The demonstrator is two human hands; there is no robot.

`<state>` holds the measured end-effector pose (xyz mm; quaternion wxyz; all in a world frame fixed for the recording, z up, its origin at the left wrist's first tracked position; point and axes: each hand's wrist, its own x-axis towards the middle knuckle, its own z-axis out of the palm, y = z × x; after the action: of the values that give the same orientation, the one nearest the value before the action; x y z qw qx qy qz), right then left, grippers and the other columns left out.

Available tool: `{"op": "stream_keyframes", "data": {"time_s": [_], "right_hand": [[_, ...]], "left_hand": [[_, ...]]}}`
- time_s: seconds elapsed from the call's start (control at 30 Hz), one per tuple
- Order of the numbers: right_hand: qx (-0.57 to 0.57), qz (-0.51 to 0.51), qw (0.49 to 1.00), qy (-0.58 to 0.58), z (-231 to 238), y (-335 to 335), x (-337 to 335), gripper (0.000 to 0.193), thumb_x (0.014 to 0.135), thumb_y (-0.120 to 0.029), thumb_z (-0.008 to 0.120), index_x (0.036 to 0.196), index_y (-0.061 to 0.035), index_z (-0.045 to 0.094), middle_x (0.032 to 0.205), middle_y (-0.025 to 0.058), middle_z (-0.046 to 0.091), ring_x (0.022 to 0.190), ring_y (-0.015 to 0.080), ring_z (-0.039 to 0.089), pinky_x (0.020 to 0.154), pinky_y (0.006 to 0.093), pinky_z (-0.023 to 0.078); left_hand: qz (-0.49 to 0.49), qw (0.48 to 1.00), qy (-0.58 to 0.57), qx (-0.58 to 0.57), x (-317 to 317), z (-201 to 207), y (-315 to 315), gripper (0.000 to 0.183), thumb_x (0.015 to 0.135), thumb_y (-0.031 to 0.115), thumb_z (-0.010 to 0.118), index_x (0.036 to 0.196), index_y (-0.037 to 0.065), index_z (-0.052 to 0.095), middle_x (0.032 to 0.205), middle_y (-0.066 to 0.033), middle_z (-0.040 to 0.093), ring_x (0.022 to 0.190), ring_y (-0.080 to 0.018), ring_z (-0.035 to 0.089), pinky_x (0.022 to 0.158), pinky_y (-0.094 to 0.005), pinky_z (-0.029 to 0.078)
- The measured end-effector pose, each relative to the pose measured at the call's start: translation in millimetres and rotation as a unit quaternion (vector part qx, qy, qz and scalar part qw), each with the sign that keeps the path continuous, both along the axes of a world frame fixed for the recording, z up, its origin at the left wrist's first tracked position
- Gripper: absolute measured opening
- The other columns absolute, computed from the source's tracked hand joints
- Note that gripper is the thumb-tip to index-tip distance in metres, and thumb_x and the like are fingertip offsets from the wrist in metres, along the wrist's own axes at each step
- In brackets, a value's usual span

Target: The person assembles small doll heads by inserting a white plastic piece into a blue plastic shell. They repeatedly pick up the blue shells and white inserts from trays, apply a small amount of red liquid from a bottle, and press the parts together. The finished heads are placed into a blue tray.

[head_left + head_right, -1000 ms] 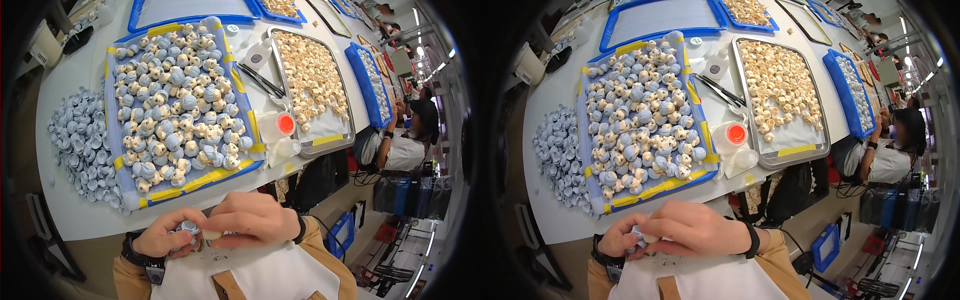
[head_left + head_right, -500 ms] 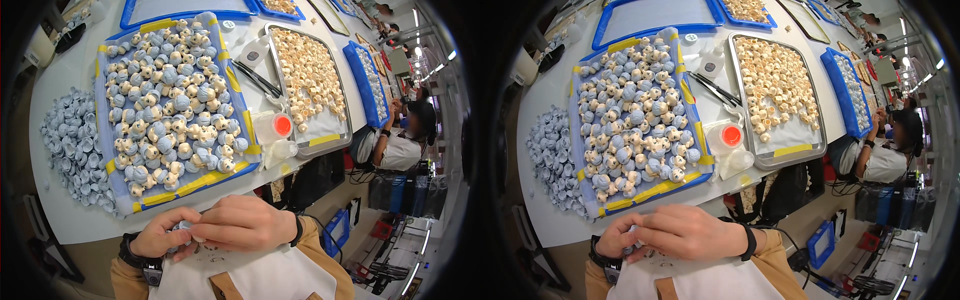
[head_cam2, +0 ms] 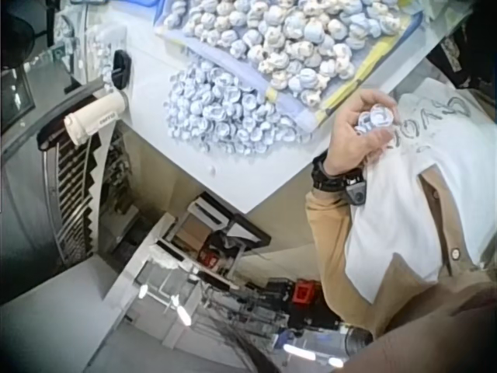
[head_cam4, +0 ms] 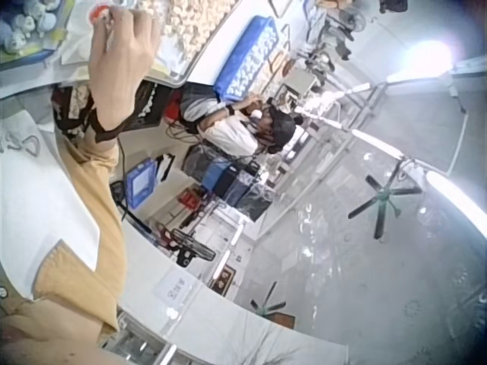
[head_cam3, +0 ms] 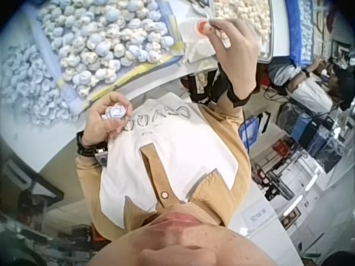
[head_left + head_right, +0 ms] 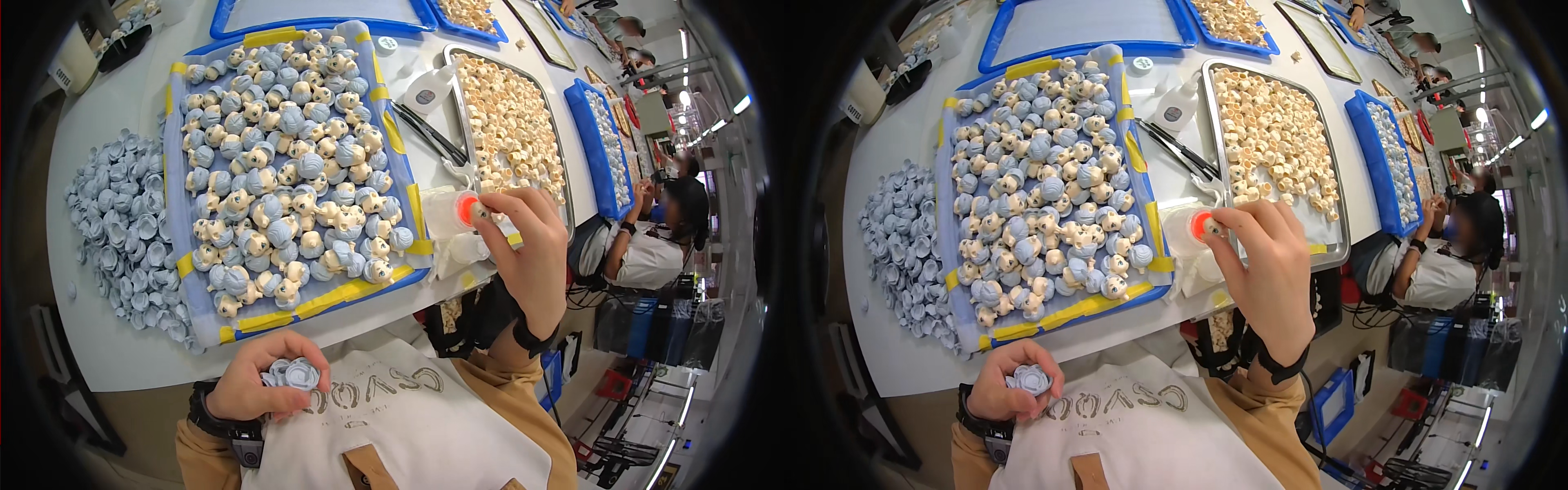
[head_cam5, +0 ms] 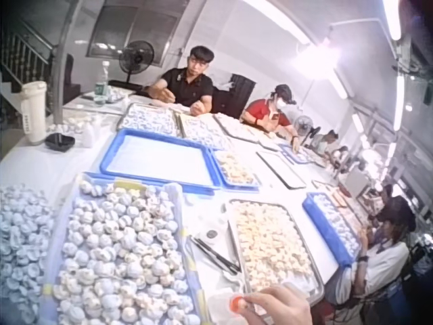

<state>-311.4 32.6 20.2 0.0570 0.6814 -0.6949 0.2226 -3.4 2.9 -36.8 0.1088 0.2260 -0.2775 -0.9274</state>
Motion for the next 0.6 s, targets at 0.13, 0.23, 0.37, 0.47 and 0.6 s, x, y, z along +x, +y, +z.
{"op": "stream_keyframes", "data": {"time_s": [0.13,0.23,0.37,0.47,0.6], "right_hand": [[-0.017,-0.003,0.999,-0.040,-7,-3,1,0.019,0.066,-0.005,0.070,0.083,-0.0027,0.062,0.075,0.0086,0.057,0.070,0.0242,0.052,0.061,0.0332,0.042],[-0.025,-0.005,0.997,-0.074,-12,-3,-1,0.019,0.066,-0.004,0.070,0.084,-0.0027,0.063,0.075,0.0086,0.057,0.071,0.0244,0.052,0.061,0.0328,0.042],[-0.031,-0.007,0.995,-0.091,-14,-1,-2,0.020,0.066,-0.004,0.070,0.084,-0.0032,0.064,0.076,0.0082,0.057,0.071,0.0238,0.052,0.061,0.0321,0.042],[-0.029,-0.002,0.995,-0.094,-13,-2,-2,0.019,0.066,-0.004,0.070,0.085,-0.0036,0.064,0.077,0.0080,0.057,0.071,0.0233,0.052,0.061,0.0319,0.042],[-0.029,-0.007,0.995,-0.099,-12,-1,-1,0.020,0.066,-0.004,0.070,0.084,-0.0035,0.064,0.076,0.0081,0.057,0.071,0.0231,0.052,0.062,0.0318,0.042]], "left_hand": [[0.016,1.000,0.009,-0.005,4,-7,3,0.034,0.076,0.015,0.068,0.101,0.000,0.051,0.089,-0.0111,0.060,0.054,-0.0065,0.051,0.043,-0.0175,0.040],[0.042,0.998,0.035,0.015,0,-6,4,0.040,0.076,0.026,0.069,0.100,0.000,0.052,0.087,-0.0119,0.059,0.054,-0.0070,0.050,0.042,-0.0171,0.039],[0.052,0.998,0.041,0.015,1,-7,6,0.042,0.076,0.031,0.069,0.099,0.000,0.052,0.083,-0.0106,0.057,0.053,-0.0069,0.049,0.040,-0.0172,0.037],[0.047,0.998,0.046,0.002,1,-7,5,0.037,0.076,0.024,0.069,0.098,0.000,0.052,0.082,-0.0087,0.055,0.055,-0.0071,0.049,0.042,-0.0181,0.037],[0.046,0.997,0.045,-0.045,0,-5,4,0.034,0.072,0.013,0.071,0.098,0.002,0.052,0.084,-0.0063,0.055,0.066,-0.0083,0.051,0.055,-0.0212,0.041]]}}
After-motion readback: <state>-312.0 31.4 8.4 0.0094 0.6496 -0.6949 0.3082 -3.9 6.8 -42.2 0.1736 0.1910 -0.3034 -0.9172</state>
